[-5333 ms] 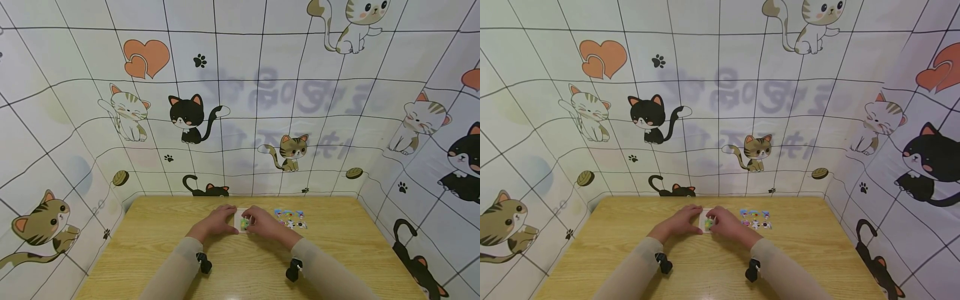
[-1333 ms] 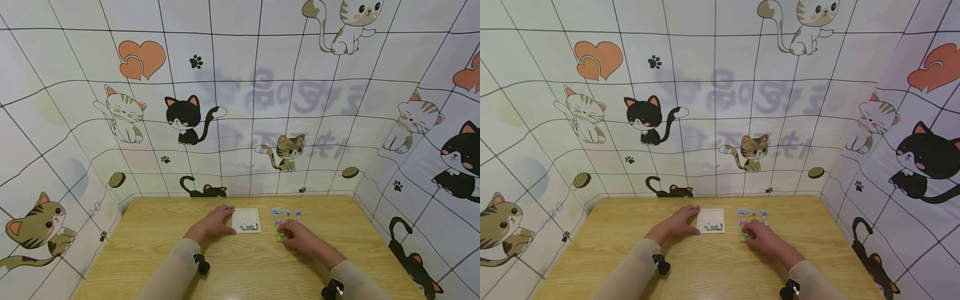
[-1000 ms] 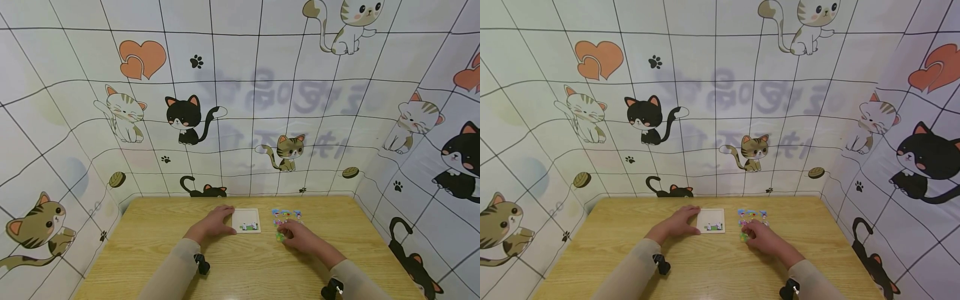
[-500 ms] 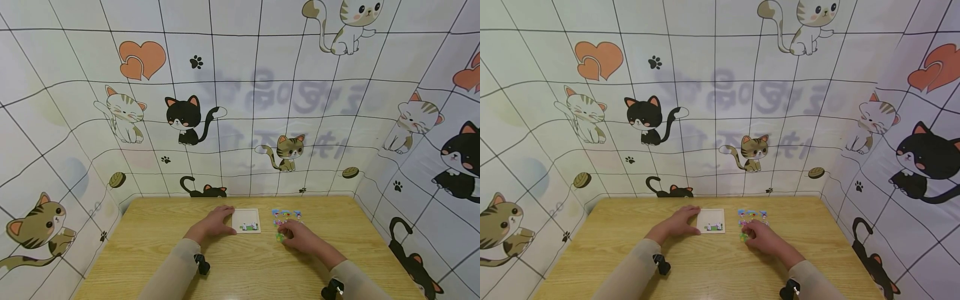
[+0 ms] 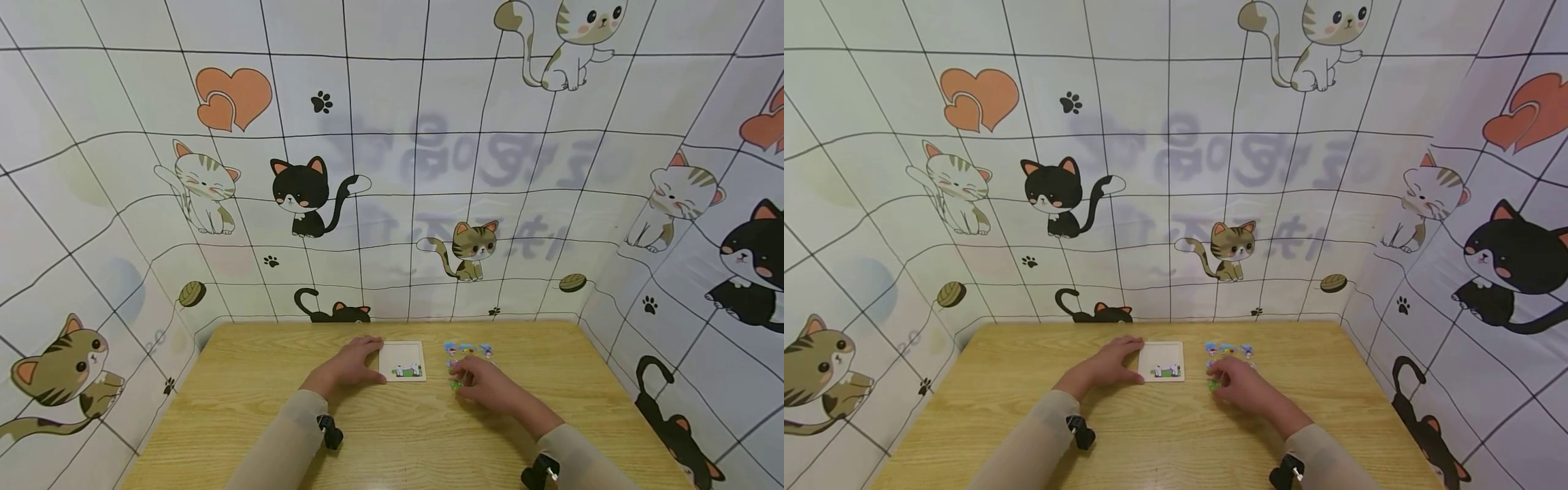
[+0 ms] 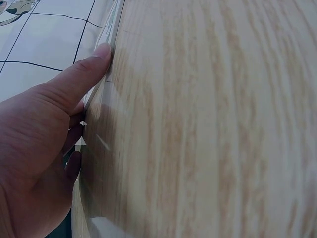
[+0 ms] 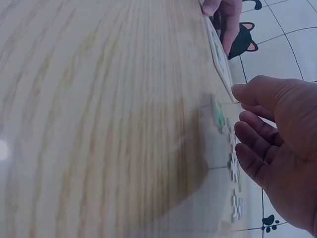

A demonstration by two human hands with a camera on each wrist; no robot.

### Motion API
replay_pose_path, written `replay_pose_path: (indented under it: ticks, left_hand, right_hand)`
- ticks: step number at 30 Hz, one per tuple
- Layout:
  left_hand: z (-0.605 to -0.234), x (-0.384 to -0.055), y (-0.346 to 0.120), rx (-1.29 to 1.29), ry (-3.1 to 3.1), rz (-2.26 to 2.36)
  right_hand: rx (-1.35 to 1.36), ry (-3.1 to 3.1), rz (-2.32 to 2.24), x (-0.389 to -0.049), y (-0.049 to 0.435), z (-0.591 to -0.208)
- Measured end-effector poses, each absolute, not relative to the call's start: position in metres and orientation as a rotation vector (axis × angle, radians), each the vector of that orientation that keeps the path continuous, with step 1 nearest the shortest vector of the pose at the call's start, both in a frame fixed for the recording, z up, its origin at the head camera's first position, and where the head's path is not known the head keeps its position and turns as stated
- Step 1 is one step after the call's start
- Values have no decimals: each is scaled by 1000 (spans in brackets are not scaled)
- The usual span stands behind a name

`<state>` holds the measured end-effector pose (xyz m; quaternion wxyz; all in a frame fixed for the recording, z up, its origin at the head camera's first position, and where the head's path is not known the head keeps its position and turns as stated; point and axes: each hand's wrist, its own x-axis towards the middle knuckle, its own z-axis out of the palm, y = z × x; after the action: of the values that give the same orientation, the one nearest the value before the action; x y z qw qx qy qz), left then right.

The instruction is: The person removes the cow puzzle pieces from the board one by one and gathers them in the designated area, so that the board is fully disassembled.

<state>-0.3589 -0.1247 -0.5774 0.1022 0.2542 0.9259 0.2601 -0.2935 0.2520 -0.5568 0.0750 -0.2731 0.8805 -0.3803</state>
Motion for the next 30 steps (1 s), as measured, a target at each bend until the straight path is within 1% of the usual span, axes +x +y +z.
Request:
replay_pose_path:
  ticks: [11, 23, 30]
  left_hand:
    - [-576, -358, -124, 743, 2723, 780]
    - [-578, -359, -124, 744, 2726, 778]
    - [-578, -359, -125, 745, 2729, 784]
  right_hand:
    - [-823, 2630, -1103, -298, 226, -541]
    - [-894, 2599, -1003, -321, 187, -540]
    - [-930, 2618, -883, -329, 165, -537]
